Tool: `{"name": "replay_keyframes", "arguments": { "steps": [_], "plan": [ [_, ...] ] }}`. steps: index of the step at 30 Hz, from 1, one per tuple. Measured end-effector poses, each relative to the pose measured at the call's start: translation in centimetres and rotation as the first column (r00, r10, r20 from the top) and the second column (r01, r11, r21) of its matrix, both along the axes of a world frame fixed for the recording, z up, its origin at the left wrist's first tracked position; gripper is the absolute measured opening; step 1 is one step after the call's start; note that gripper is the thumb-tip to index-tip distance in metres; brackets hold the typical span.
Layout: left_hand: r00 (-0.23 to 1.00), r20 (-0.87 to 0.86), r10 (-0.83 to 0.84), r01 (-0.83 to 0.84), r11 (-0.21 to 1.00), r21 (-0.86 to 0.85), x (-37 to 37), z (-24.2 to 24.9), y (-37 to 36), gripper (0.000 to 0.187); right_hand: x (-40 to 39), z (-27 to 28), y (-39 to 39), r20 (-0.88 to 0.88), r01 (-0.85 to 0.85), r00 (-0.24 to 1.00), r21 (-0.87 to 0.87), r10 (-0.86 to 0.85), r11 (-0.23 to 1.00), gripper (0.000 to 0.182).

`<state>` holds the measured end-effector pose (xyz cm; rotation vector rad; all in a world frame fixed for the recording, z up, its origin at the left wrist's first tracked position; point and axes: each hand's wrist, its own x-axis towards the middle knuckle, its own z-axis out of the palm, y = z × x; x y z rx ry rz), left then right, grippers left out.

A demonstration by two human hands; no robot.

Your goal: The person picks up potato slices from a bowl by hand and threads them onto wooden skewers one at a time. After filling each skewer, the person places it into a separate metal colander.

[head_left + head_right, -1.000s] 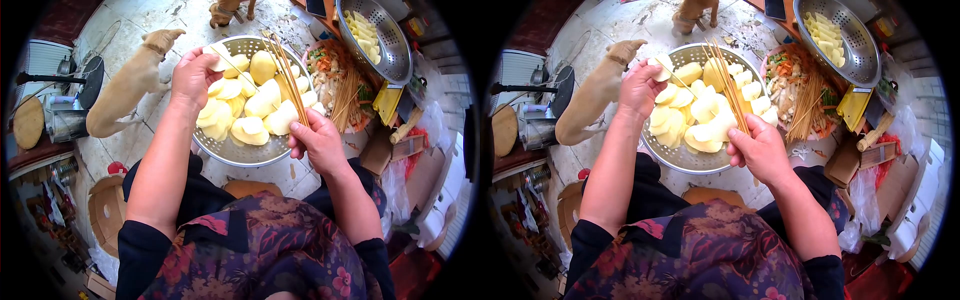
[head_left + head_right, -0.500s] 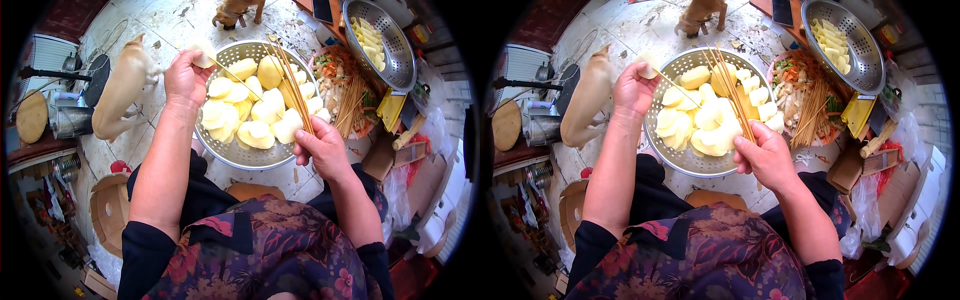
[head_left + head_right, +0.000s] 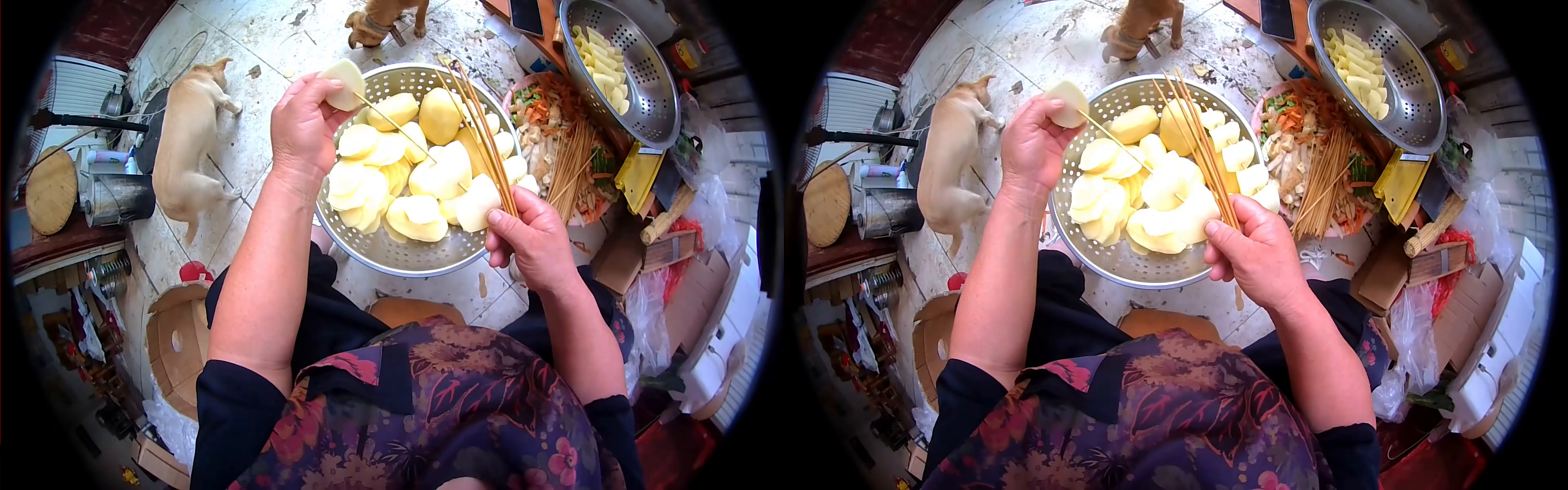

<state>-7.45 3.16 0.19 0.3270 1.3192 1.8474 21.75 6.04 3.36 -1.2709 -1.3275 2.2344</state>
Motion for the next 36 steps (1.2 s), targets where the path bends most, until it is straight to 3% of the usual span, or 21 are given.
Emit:
{"name": "replay_keyframes", "arguments": {
  "steps": [3, 13, 19, 22, 27, 33, 36],
  "plan": [
    [0.990, 0.130, -0.054, 0.067, 0.993, -0.096, 1.0, 0.6, 0.0, 0.019, -0.2, 0.0, 0.0, 0.000, 0.001, 1.000, 0.011, -0.001, 1.000, 0.018],
    [0.993, 0.106, 0.050, -0.041, 0.995, -0.088, 0.9, -0.2, 0.1, 0.020, -0.1, 0.0, 0.0, 0.006, -0.051, 0.999, 0.020, 0.051, 0.998, 0.018],
    [0.988, 0.134, -0.080, 0.108, 0.970, -0.218, 1.7, -0.1, 0.1, 0.021, 0.1, -0.2, 0.0, 0.001, -0.024, 1.000, 0.014, 0.024, 1.000, 0.018],
    [0.939, 0.142, -0.314, 0.340, 0.908, -0.245, 4.1, 0.4, -0.1, 0.022, -0.1, -0.3, 0.0, 0.023, -0.004, 1.000, 0.019, 0.003, 1.000, 0.018],
    [0.897, 0.216, -0.385, 0.428, 0.879, -0.210, 6.5, 0.7, -0.2, 0.022, -0.1, -0.4, 0.2, 0.028, 0.034, 0.999, 0.028, -0.035, 0.999, 0.019],
    [0.904, 0.159, -0.397, 0.425, 0.877, -0.226, 6.0, 0.3, 0.4, 0.023, 0.0, 0.2, 1.0, -0.021, 0.115, 0.993, 0.046, -0.115, 0.992, 0.018],
    [0.908, -0.115, -0.402, 0.319, 0.844, -0.431, 5.6, -1.5, 0.9, 0.025, 0.2, 0.6, 1.3, -0.062, 0.185, 0.981, 0.049, -0.182, 0.982, 0.018]
  ]
}}
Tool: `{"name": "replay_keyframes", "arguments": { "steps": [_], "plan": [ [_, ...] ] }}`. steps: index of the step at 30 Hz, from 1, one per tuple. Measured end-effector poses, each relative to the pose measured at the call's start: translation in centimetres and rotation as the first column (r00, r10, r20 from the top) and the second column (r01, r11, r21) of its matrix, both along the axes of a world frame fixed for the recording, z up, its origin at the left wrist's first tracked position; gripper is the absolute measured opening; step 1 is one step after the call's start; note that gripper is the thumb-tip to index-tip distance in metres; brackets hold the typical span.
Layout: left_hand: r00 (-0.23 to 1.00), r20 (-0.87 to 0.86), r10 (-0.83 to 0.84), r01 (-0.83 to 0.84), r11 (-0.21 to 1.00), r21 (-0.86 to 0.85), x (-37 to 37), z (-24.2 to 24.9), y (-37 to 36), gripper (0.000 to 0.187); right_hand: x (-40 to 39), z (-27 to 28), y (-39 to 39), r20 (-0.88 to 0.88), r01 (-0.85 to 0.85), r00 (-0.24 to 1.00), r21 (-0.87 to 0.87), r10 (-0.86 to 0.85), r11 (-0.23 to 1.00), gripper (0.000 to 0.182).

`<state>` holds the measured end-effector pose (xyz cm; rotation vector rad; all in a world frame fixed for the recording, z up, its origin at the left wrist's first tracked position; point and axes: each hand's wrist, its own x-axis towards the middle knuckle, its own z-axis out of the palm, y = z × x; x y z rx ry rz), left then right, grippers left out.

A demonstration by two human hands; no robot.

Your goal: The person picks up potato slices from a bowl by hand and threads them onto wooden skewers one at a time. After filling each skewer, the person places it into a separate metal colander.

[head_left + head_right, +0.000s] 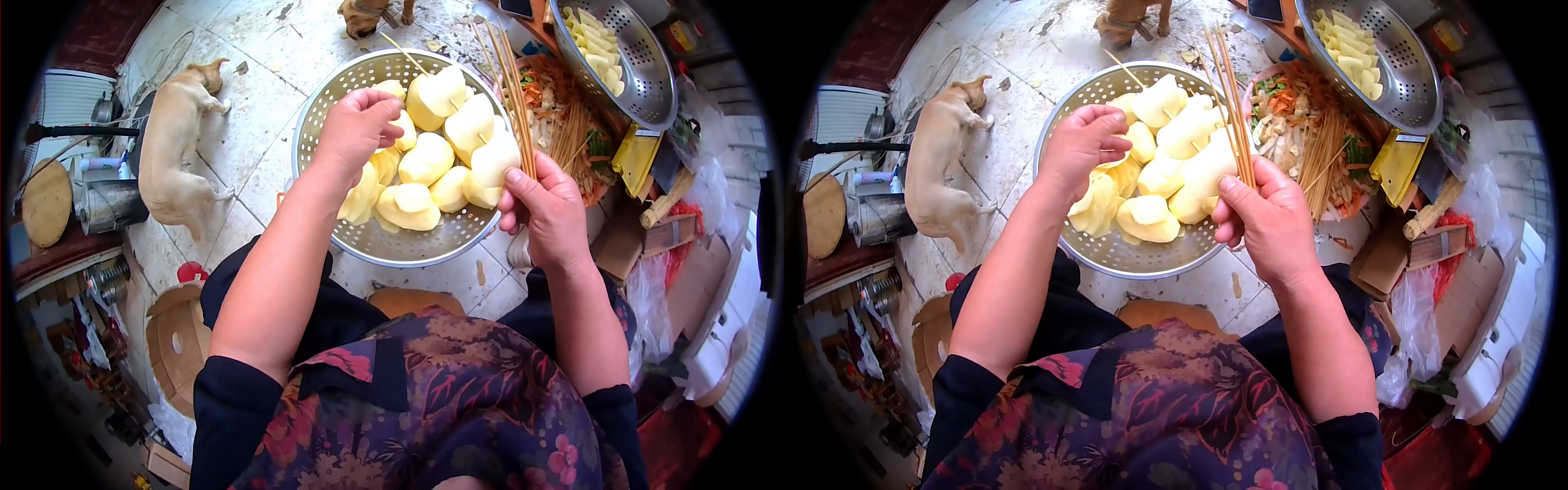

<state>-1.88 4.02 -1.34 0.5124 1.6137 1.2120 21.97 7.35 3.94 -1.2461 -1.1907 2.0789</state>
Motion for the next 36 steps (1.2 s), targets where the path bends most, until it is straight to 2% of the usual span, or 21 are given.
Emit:
{"name": "replay_keyframes", "arguments": {
  "steps": [1, 3, 4, 5, 7, 8, 10, 17, 19, 23, 24, 25, 26, 27, 29, 31, 33, 36],
  "plan": [
    [1.000, 0.001, -0.002, 0.002, 1.000, 0.001, 0.1, -0.7, 0.2, 0.025, 0.1, 0.1, 0.1, -0.019, 0.023, 1.000, 0.000, -0.023, 1.000, 0.019],
    [0.951, -0.245, -0.187, 0.143, 0.972, -0.187, 0.5, -2.1, 0.6, 0.024, 0.1, 0.3, 0.0, -0.023, 0.027, 0.999, -0.012, -0.027, 1.000, 0.019],
    [0.914, -0.295, -0.277, 0.199, 0.943, -0.267, 0.9, -2.8, 0.8, 0.030, 0.1, 0.3, -0.1, -0.027, 0.029, 0.999, -0.024, -0.030, 0.999, 0.020],
    [0.812, -0.431, -0.394, 0.264, 0.906, -0.331, 1.1, -4.6, 0.8, 0.034, 0.2, 0.4, -0.1, -0.025, 0.034, 0.999, -0.023, -0.034, 0.999, 0.020],
    [0.697, -0.510, -0.503, 0.271, 0.844, -0.462, 2.6, -4.7, 1.0, 0.037, 0.3, 0.5, 0.0, -0.026, 0.010, 1.000, -0.039, -0.011, 0.999, 0.021],
    [0.696, -0.509, -0.507, 0.277, 0.843, -0.461, 3.2, -4.6, 0.9, 0.037, 0.3, 0.7, 0.0, -0.027, 0.006, 1.000, -0.030, -0.007, 1.000, 0.021],
    [0.452, -0.645, -0.616, 0.266, 0.784, -0.561, 4.2, -3.7, 1.1, 0.040, 0.4, 0.9, 0.0, -0.037, 0.012, 0.999, -0.026, -0.013, 1.000, 0.021],
    [0.331, -0.558, -0.761, 0.435, 0.647, -0.626, 3.5, -6.5, 2.5, 0.042, 0.8, 1.2, 0.4, -0.017, -0.004, 1.000, -0.013, 0.004, 1.000, 0.018],
    [0.382, -0.607, -0.697, 0.415, 0.716, -0.561, 3.6, -6.7, 2.5, 0.039, 0.9, 1.2, 0.5, -0.014, -0.001, 1.000, -0.012, 0.001, 1.000, 0.018],
    [0.366, -0.712, -0.600, 0.426, 0.788, -0.445, 3.3, -6.8, 2.1, 0.029, 1.0, 1.4, 0.4, -0.010, -0.001, 1.000, -0.007, 0.001, 1.000, 0.017],
    [0.635, -0.548, -0.545, 0.411, 0.838, -0.358, 2.6, -6.5, 2.5, 0.025, 1.0, 1.5, 0.4, -0.012, -0.004, 1.000, -0.006, 0.004, 1.000, 0.017],
    [0.835, -0.322, -0.445, 0.364, 0.887, -0.284, 2.1, -6.2, 2.7, 0.020, 1.0, 1.5, 0.3, -0.015, -0.007, 1.000, -0.007, 0.007, 1.000, 0.017],
    [0.942, -0.173, -0.288, 0.272, 0.956, -0.111, 1.5, -5.8, 2.8, 0.013, 1.0, 1.4, 0.2, -0.004, -0.021, 1.000, -0.013, 0.020, 1.000, 0.017],
    [0.982, 0.040, -0.184, 0.185, 0.982, -0.031, 1.2, -3.4, 2.7, 0.012, 1.0, 1.5, 0.1, 0.007, -0.035, 0.999, -0.018, 0.035, 0.999, 0.017],
    [0.993, 0.116, 0.000, 0.001, 1.000, -0.013, 0.5, -0.4, 2.3, 0.014, 1.0, 1.5, 0.0, 0.004, -0.058, 0.998, -0.024, 0.058, 0.998, 0.017],
    [0.990, 0.135, 0.046, -0.051, 0.998, 0.038, -1.5, 0.1, 1.6, 0.018, 1.0, 1.5, -0.2, 0.003, -0.081, 0.997, -0.031, 0.081, 0.996, 0.017],
    [0.966, 0.225, 0.129, -0.158, 0.980, 0.118, -2.5, 0.9, 0.8, 0.018, 1.0, 1.4, -0.5, -0.002, -0.099, 0.995, -0.032, 0.099, 0.995, 0.017],
    [0.959, 0.222, 0.175, -0.213, 0.965, 0.156, -3.7, 1.7, -0.1, 0.017, 0.8, 1.2, -0.8, 0.003, -0.125, 0.992, -0.035, 0.125, 0.992, 0.019]
  ]
}}
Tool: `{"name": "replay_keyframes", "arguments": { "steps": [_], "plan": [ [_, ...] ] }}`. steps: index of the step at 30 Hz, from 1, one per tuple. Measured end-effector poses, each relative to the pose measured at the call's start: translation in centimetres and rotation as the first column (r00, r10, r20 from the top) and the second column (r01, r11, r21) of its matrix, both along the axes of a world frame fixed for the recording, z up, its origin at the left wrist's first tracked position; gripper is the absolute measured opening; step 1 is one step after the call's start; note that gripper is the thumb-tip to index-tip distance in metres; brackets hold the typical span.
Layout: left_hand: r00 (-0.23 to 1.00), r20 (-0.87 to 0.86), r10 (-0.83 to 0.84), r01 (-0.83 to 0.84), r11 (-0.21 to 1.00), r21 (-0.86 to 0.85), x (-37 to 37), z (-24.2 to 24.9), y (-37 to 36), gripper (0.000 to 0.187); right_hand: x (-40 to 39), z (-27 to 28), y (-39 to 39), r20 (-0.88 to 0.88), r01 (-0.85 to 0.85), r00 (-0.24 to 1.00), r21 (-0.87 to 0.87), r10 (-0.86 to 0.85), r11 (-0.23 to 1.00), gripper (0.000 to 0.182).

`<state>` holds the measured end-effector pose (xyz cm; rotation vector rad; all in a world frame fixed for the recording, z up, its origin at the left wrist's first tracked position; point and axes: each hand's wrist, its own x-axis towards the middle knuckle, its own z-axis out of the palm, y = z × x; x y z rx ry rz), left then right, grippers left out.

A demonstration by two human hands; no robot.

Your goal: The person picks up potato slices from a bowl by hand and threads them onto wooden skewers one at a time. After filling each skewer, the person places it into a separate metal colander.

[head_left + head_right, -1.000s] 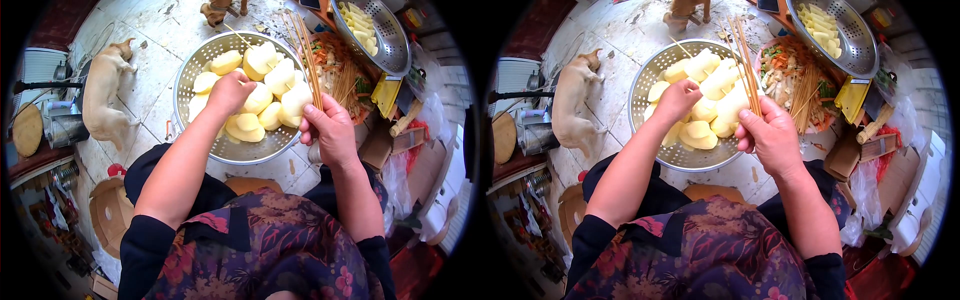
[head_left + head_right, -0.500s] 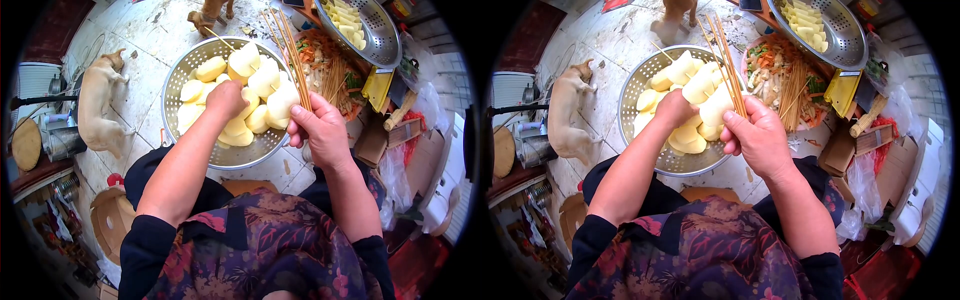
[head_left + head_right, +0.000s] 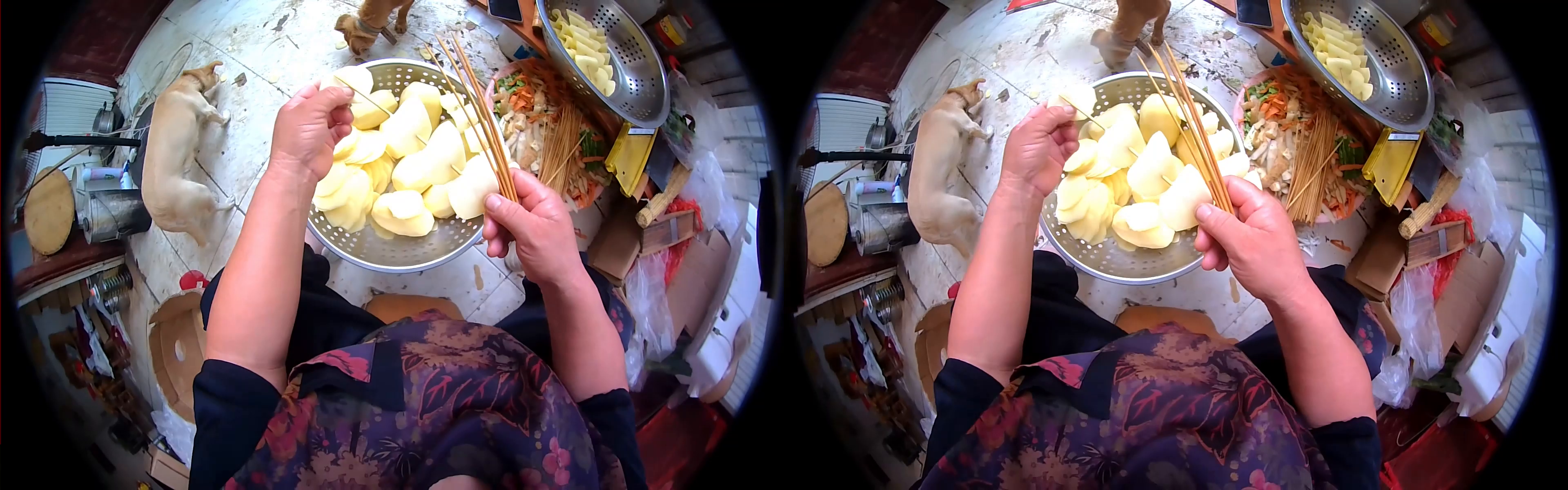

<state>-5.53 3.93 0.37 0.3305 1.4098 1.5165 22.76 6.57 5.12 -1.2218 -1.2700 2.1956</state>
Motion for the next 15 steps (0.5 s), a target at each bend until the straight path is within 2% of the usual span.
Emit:
{"name": "replay_keyframes", "arguments": {
  "steps": [7, 15],
  "plan": [
    [0.970, 0.167, 0.179, -0.199, 0.974, 0.110, -1.0, 1.6, -1.1, 0.013, -0.5, 0.0, -0.6, 0.006, -0.038, 0.999, 0.028, 0.037, 0.999, 0.019],
    [0.965, 0.129, 0.228, -0.247, 0.957, 0.152, -2.5, 1.4, -1.3, 0.020, -0.4, -0.2, -0.7, -0.011, -0.027, 1.000, 0.029, 0.027, 0.999, 0.019]
  ]
}}
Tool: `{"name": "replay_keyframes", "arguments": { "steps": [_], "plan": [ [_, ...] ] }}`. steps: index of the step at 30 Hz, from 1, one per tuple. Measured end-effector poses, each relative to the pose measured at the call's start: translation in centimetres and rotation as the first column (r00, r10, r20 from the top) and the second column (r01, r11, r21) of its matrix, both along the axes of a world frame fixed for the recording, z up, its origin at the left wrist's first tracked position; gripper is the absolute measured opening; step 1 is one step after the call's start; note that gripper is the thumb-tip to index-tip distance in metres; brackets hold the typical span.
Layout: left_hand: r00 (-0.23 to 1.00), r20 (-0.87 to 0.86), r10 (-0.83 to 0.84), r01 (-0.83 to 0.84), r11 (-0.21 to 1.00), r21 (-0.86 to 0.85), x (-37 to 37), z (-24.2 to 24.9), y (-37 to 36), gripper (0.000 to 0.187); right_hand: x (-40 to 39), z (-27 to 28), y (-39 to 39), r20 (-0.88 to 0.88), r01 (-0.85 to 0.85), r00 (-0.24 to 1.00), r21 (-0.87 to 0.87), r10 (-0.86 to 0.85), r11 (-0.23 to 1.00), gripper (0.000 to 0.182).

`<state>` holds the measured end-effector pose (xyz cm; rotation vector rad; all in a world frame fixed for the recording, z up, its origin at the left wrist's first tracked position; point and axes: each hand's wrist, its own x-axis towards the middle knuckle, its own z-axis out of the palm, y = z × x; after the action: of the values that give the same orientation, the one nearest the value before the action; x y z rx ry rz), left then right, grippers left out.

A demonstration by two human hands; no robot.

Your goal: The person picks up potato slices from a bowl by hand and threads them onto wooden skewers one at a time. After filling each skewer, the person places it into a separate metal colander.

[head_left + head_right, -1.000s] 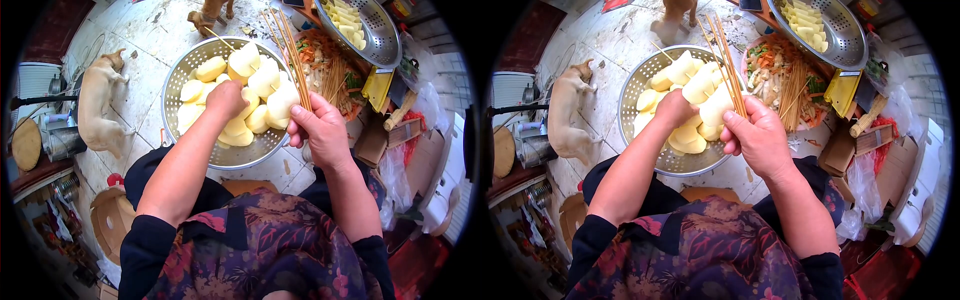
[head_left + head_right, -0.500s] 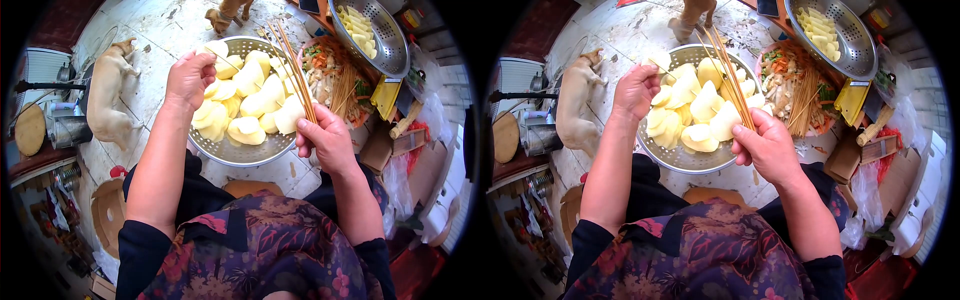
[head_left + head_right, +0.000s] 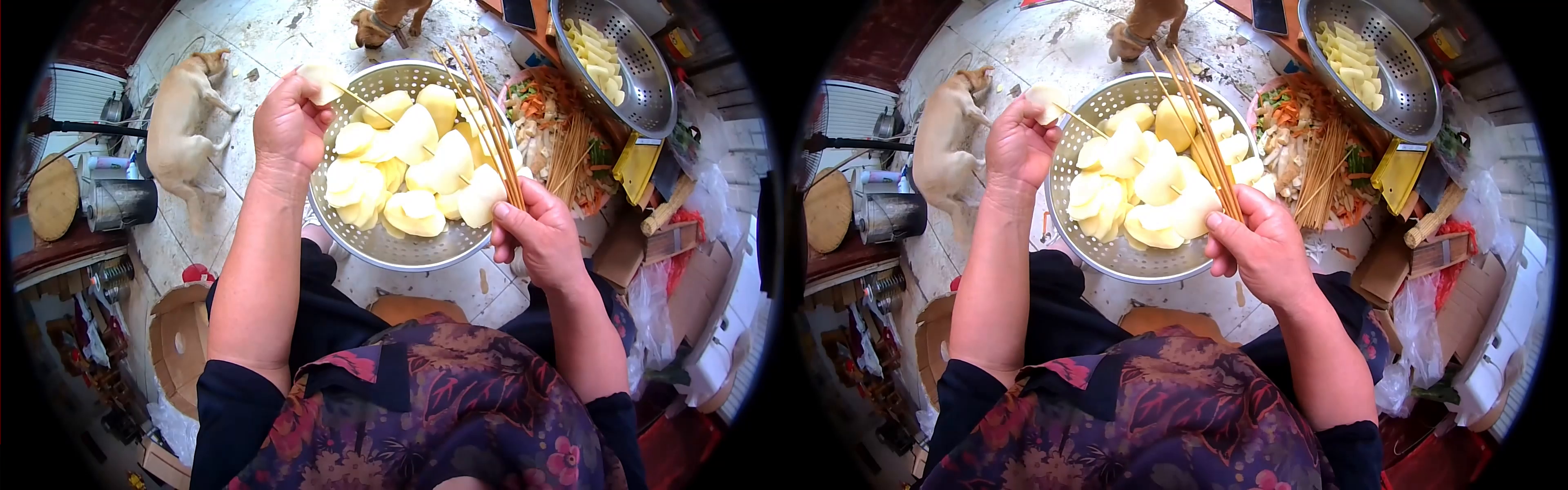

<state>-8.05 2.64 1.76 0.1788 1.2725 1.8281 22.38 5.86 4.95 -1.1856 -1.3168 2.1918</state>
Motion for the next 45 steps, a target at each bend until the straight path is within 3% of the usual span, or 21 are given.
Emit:
{"name": "replay_keyframes", "arguments": {
  "steps": [4, 11, 16, 20, 22, 28, 41, 43, 45],
  "plan": [
    [0.996, 0.017, 0.091, -0.091, 0.995, 0.029, 0.8, 0.9, 0.3, 0.022, 0.2, -0.1, 0.1, 0.000, -0.007, 1.000, -0.003, 0.007, 1.000, 0.018],
    [0.998, 0.007, 0.069, -0.069, 0.997, 0.045, 0.4, 0.6, 0.4, 0.025, 0.1, -0.2, 0.1, 0.002, 0.003, 1.000, 0.016, -0.003, 1.000, 0.017],
    [0.977, -0.213, -0.009, 0.003, 0.999, -0.032, 1.0, 0.9, 0.2, 0.021, 0.1, -0.4, 0.0, 0.010, -0.003, 1.000, 0.040, 0.002, 0.999, 0.018],
    [0.978, -0.200, -0.059, 0.052, 0.998, -0.042, 1.8, 1.2, 0.1, 0.021, -0.1, -0.6, -0.1, 0.008, -0.010, 1.000, 0.033, 0.010, 0.999, 0.020],
    [0.993, -0.061, -0.101, 0.097, 0.993, -0.064, 1.8, 1.3, 0.1, 0.020, -0.1, -0.6, -0.2, 0.006, -0.006, 1.000, 0.029, 0.006, 1.000, 0.020],
    [0.994, -0.105, -0.030, 0.026, 0.999, -0.035, 2.4, 0.9, 0.3, 0.020, -0.1, -0.5, -0.2, -0.002, -0.028, 1.000, 0.015, 0.028, 0.999, 0.021],
    [0.984, -0.173, -0.053, 0.047, 0.998, -0.035, 2.5, 0.6, 0.6, 0.017, 0.0, -0.3, -0.1, 0.028, -0.104, 0.994, -0.008, 0.104, 0.995, 0.020],
    [0.993, -0.043, -0.112, 0.109, 0.992, -0.071, 2.1, 0.4, 0.5, 0.020, 0.1, -0.3, 0.0, 0.025, -0.108, 0.994, -0.012, 0.108, 0.994, 0.019],
    [0.989, -0.020, -0.144, 0.141, 0.985, -0.096, 2.2, 0.5, 0.6, 0.022, 0.1, -0.3, 0.0, 0.021, -0.105, 0.994, -0.010, 0.105, 0.994, 0.020]
  ]
}}
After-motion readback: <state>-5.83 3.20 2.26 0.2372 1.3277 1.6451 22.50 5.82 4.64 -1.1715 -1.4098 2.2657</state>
